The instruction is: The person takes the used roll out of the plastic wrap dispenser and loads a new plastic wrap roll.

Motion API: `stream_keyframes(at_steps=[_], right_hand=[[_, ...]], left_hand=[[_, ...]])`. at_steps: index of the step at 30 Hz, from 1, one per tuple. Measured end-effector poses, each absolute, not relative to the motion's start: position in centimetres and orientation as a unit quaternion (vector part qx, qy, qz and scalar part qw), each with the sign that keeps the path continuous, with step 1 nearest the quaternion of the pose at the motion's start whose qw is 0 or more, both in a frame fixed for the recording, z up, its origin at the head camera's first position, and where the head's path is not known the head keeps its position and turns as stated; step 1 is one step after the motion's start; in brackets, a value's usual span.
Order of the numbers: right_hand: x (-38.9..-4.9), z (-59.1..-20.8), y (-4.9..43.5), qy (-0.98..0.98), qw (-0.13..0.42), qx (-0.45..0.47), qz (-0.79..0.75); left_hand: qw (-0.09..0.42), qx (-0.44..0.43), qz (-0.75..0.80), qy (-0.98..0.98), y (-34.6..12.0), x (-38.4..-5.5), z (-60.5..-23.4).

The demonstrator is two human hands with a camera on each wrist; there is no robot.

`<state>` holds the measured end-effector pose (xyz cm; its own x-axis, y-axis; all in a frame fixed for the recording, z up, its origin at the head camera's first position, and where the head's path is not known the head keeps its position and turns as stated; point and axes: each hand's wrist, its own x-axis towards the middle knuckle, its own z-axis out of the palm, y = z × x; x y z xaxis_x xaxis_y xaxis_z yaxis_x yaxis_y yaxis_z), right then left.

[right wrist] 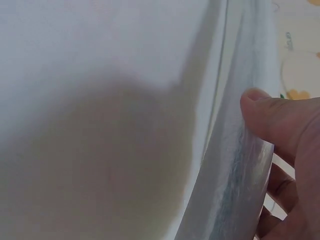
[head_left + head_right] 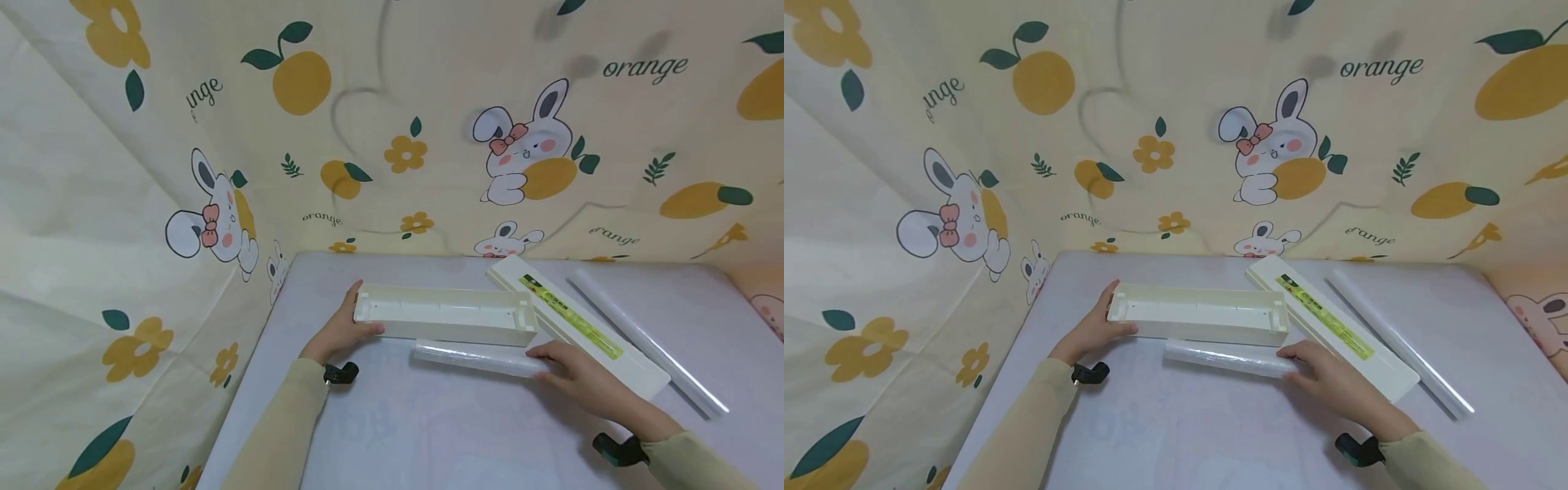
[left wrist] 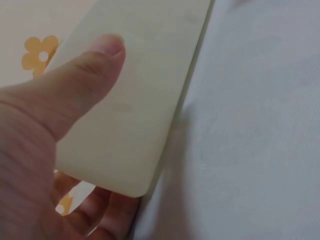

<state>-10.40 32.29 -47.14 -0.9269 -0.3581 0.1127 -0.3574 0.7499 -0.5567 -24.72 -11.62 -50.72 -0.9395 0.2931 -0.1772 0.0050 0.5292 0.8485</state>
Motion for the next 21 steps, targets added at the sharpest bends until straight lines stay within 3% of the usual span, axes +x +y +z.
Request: stream_keyframes(at_steps=[15, 21], right_hand=[[-10.7, -48.4, 31.8, 0.946, 0.070, -0.152, -0.280], [-10.7, -48.5, 31.6, 0.948, 0.065, -0.152, -0.273]], left_hand=[[0.156, 0.105, 0.488, 0.852, -11.7, -24.6, -50.7], [0.150, 0.107, 0.487, 0.854, -11.7, -24.6, -50.8]])
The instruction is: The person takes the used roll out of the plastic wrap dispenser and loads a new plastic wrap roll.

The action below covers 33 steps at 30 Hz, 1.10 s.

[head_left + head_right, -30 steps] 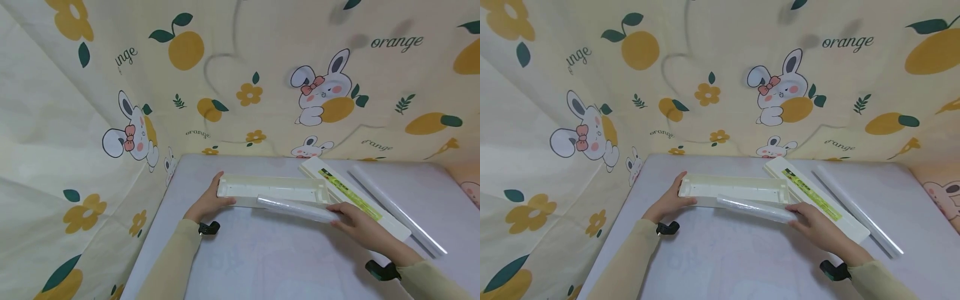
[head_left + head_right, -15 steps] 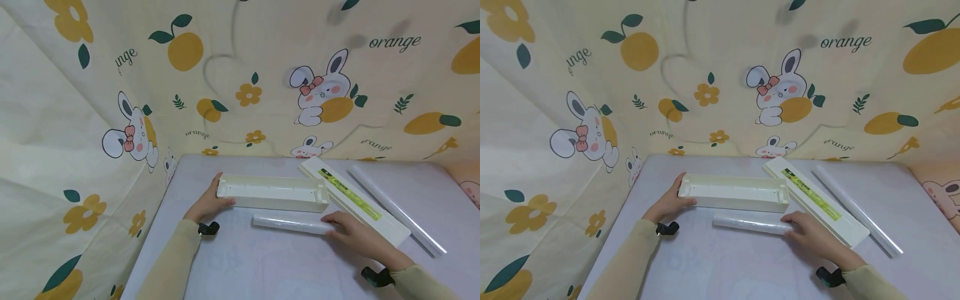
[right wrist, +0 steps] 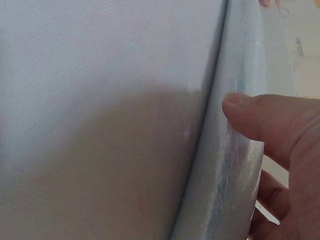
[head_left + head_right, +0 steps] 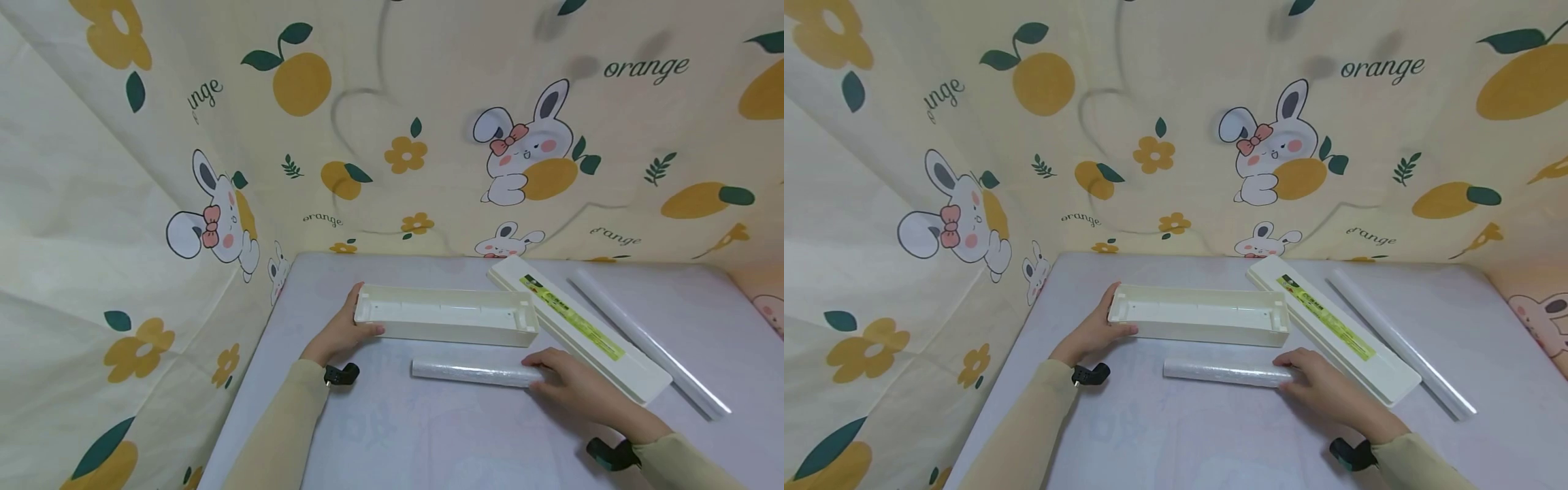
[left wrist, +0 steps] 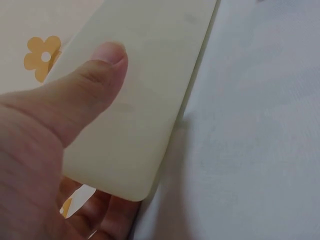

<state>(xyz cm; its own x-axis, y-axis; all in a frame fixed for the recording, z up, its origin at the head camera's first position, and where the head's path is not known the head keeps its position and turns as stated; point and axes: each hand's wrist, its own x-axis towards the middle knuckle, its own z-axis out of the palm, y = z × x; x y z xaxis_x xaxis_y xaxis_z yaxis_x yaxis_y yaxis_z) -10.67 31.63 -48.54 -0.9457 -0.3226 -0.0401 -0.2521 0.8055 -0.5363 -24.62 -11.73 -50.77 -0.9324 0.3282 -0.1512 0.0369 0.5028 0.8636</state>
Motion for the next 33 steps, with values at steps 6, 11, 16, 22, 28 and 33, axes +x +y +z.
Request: stream_keyframes(at_steps=[6, 11, 16, 22, 28, 33], right_hand=[[-10.5, -48.3, 31.6, 0.948, 0.051, -0.161, -0.271], [-10.5, -47.5, 31.8, 0.944, 0.067, -0.147, -0.288], [-10.7, -46.8, 32.5, 0.940, 0.068, -0.124, -0.310], [-10.9, -46.0, 33.7, 0.944, 0.036, -0.083, -0.316], [-11.3, -45.0, 35.7, 0.951, -0.011, -0.040, -0.308], [-11.6, -44.2, 37.9, 0.952, -0.051, -0.028, -0.299]], left_hand=[[0.153, 0.103, 0.487, 0.854, -11.7, -24.6, -50.7], [0.154, 0.101, 0.488, 0.853, -11.7, -24.4, -50.6], [0.153, 0.098, 0.484, 0.856, -11.7, -24.4, -50.6], [0.154, 0.097, 0.485, 0.856, -11.6, -24.4, -50.4], [0.159, 0.095, 0.485, 0.855, -11.6, -24.4, -50.5], [0.161, 0.089, 0.482, 0.857, -11.6, -24.5, -50.6]])
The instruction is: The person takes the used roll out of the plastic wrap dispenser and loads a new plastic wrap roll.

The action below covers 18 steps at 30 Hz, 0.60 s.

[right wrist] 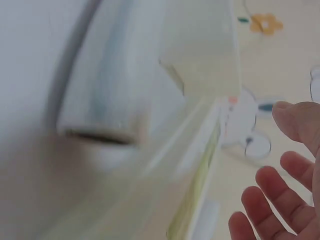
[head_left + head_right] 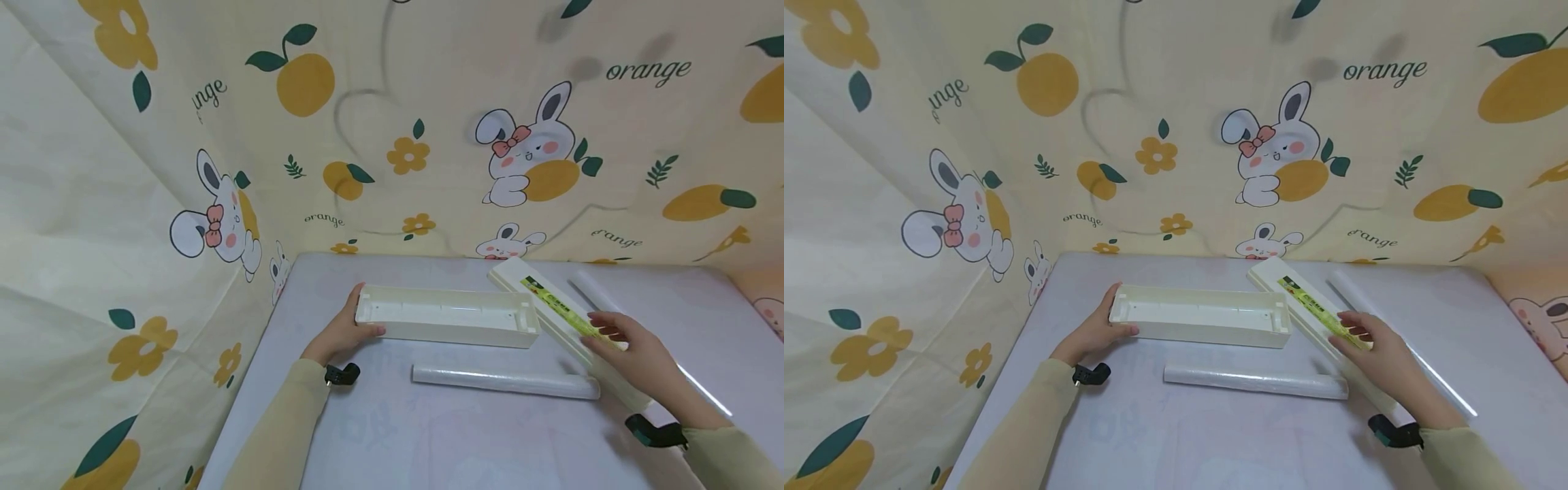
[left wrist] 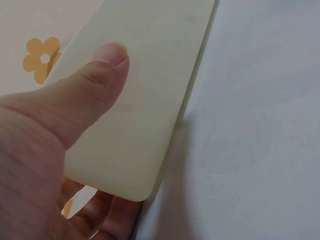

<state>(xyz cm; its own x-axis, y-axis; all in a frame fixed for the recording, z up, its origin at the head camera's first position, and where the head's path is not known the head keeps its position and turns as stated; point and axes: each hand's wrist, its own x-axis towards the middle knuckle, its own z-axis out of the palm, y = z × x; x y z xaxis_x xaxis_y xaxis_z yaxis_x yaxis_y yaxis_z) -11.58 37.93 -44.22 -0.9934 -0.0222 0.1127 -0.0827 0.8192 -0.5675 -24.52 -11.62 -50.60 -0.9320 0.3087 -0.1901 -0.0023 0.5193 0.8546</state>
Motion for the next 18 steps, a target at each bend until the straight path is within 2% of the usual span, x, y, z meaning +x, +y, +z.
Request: stream_keyframes(at_steps=[18], right_hand=[[-12.0, -46.7, 45.6, -0.946, -0.019, -0.142, 0.292]], left_hand=[[0.158, 0.099, 0.486, 0.854, -11.7, -24.6, -50.6]])
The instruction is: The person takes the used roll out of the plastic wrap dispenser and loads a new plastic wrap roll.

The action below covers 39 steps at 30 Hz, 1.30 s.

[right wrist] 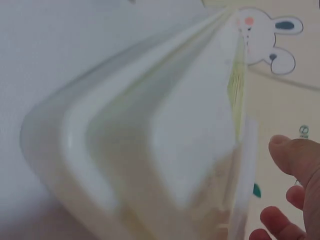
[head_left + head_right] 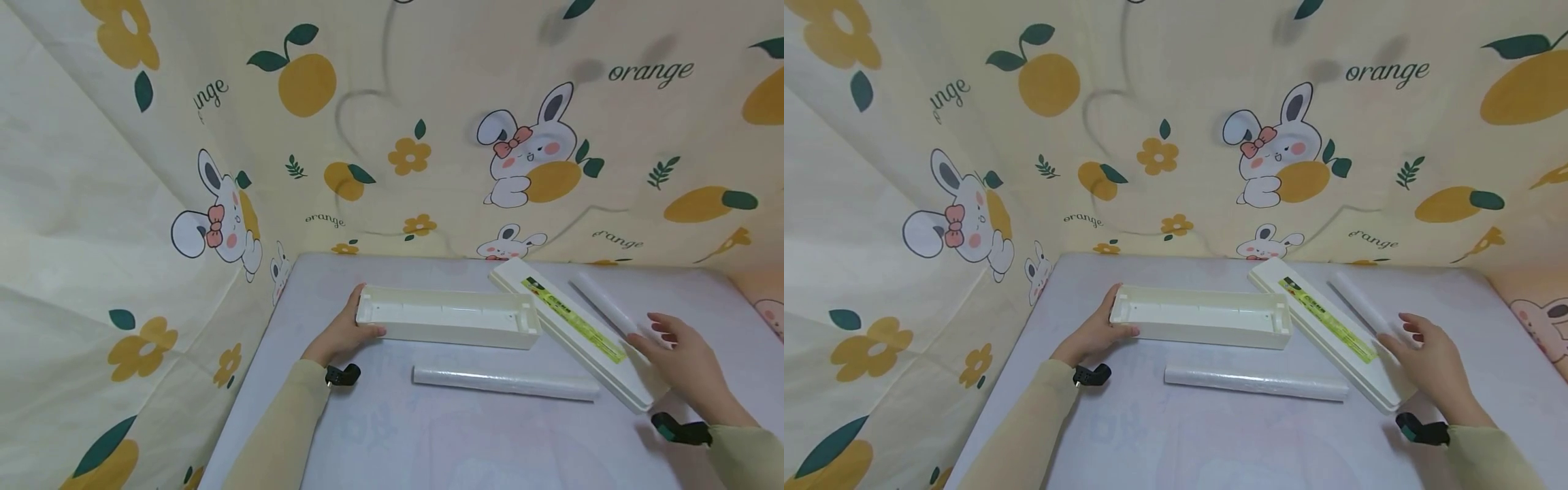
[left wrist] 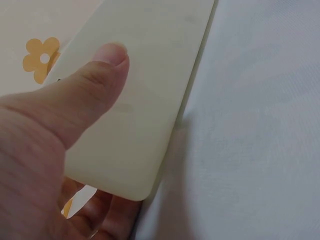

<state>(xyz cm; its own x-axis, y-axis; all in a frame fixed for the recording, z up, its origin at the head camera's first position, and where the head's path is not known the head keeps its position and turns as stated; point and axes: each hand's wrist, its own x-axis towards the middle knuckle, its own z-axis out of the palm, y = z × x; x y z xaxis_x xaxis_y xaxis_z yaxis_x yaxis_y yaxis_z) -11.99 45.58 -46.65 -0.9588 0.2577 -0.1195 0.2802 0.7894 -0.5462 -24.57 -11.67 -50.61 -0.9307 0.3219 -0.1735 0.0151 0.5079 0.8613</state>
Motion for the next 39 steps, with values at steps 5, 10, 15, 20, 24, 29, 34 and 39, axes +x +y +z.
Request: stream_keyframes(at_steps=[5, 10, 15, 20, 24, 29, 34, 39], right_hand=[[-11.8, -46.9, 46.4, 0.937, 0.035, 0.178, -0.300], [-11.7, -47.4, 46.7, 0.931, 0.044, 0.206, -0.299], [-11.6, -48.0, 47.1, 0.927, 0.042, 0.224, -0.298], [-11.5, -48.2, 47.3, 0.929, 0.039, 0.226, -0.290], [-11.4, -48.0, 47.5, 0.930, 0.055, 0.215, -0.292], [-11.3, -47.8, 47.6, 0.932, 0.069, 0.204, -0.290], [-11.4, -47.9, 47.6, 0.935, 0.074, 0.200, -0.284], [-11.5, -47.9, 47.5, 0.933, 0.075, 0.203, -0.286]], left_hand=[[0.157, 0.100, 0.490, 0.852, -11.7, -24.6, -50.6], [0.156, 0.103, 0.493, 0.849, -11.7, -24.6, -50.6], [0.157, 0.108, 0.494, 0.849, -11.7, -24.7, -50.7], [0.159, 0.106, 0.489, 0.851, -11.7, -24.7, -50.7], [0.158, 0.105, 0.490, 0.851, -11.7, -24.7, -50.7], [0.160, 0.100, 0.491, 0.851, -11.7, -24.7, -50.8], [0.155, 0.107, 0.489, 0.851, -11.6, -24.6, -50.8], [0.155, 0.109, 0.488, 0.852, -11.7, -24.7, -50.9]])
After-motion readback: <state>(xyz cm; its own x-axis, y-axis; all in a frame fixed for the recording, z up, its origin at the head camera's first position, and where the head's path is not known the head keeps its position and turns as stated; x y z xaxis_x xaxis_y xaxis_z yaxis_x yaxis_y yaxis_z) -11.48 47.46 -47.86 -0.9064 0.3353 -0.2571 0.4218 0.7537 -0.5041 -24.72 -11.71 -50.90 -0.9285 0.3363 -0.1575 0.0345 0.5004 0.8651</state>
